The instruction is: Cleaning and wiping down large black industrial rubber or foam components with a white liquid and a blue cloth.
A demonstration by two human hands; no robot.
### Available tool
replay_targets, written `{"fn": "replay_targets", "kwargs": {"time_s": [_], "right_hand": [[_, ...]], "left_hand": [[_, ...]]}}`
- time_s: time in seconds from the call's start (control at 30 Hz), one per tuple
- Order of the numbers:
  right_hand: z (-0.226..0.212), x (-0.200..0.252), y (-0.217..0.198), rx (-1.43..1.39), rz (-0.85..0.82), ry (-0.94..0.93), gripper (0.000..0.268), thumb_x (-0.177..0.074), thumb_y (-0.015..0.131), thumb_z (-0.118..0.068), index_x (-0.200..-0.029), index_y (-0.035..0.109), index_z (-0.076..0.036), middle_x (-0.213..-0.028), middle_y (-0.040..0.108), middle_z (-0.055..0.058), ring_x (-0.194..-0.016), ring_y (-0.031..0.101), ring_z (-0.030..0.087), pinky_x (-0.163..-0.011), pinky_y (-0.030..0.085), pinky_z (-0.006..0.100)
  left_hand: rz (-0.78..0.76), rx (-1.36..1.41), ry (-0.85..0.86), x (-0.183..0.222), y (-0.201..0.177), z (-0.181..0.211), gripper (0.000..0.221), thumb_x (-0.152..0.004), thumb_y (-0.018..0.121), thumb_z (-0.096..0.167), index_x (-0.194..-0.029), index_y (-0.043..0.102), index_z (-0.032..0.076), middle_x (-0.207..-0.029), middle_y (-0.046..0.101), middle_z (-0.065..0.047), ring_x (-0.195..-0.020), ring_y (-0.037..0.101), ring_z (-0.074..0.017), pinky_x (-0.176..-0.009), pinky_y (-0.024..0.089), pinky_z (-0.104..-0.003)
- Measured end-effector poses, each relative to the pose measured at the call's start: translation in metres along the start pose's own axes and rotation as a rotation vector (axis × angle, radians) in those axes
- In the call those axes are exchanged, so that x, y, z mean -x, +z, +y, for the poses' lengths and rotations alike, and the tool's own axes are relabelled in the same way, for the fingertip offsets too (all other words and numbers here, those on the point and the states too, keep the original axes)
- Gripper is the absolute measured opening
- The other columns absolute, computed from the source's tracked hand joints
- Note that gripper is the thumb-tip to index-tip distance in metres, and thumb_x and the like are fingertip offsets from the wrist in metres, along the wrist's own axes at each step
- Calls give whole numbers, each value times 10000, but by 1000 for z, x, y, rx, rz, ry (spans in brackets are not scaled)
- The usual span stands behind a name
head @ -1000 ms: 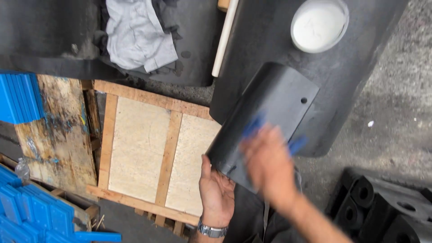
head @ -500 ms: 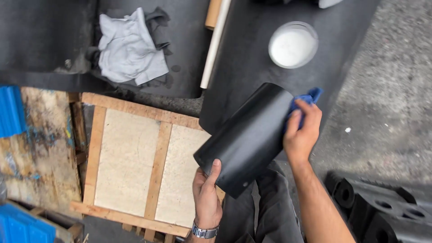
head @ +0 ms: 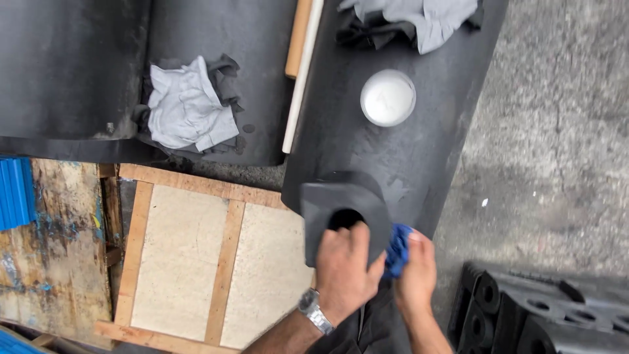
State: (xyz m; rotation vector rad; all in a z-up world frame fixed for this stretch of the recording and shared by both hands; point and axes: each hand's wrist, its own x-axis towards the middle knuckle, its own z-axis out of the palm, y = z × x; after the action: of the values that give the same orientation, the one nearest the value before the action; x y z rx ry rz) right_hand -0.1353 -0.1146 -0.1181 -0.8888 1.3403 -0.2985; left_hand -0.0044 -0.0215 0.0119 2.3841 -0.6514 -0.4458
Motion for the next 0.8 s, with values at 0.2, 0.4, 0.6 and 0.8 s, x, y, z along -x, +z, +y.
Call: {"fn": "replay_targets", "kwargs": {"time_s": [0.2, 0.4, 0.6, 0.8], "right_hand": [[-106, 22, -27, -201, -191, -327, 288, -1069, 574, -255, -1270, 570, -50, -1039, 617, 129, -858, 586, 219, -733, 511, 347], [-148, 45, 23, 933, -225, -1246, 437, -826, 821, -230, -1203, 658, -83, -1225, 542, 204, -1054, 635, 379, -849, 568, 425], [-143, 22, 2, 1142, -223, -1235, 424, -836, 817, -233, -1164, 642, -30, -1111, 579, 204, -880, 671, 352, -655, 575, 416], [-178, 16, 94, 1162, -251, -1390, 266, -943, 786, -262, -1042, 638, -66, -924, 575, 101, -722, 640, 280, -598, 539, 400]], "left_hand": [[-294, -131, 518, 0, 8, -15, 598, -778, 801, 239, -1233, 602, -94, -977, 684, -179, -944, 630, -284, -950, 456, -415], [-415, -179, 725, -10, 0, -14, 338, -895, 720, 222, -1146, 661, 3, -1017, 701, -119, -1090, 639, -248, -1105, 447, -397], [448, -47, 204, 3, 26, -14, 842, -719, 873, 434, -1353, 498, 25, -1382, 452, -310, -1337, 393, -441, -1095, 330, -566], [240, 507, -142, 12, 64, -12, 997, -704, 883, 328, -1431, 284, 1, -1512, 376, -268, -1509, 270, -474, -1209, 281, -621]]}}
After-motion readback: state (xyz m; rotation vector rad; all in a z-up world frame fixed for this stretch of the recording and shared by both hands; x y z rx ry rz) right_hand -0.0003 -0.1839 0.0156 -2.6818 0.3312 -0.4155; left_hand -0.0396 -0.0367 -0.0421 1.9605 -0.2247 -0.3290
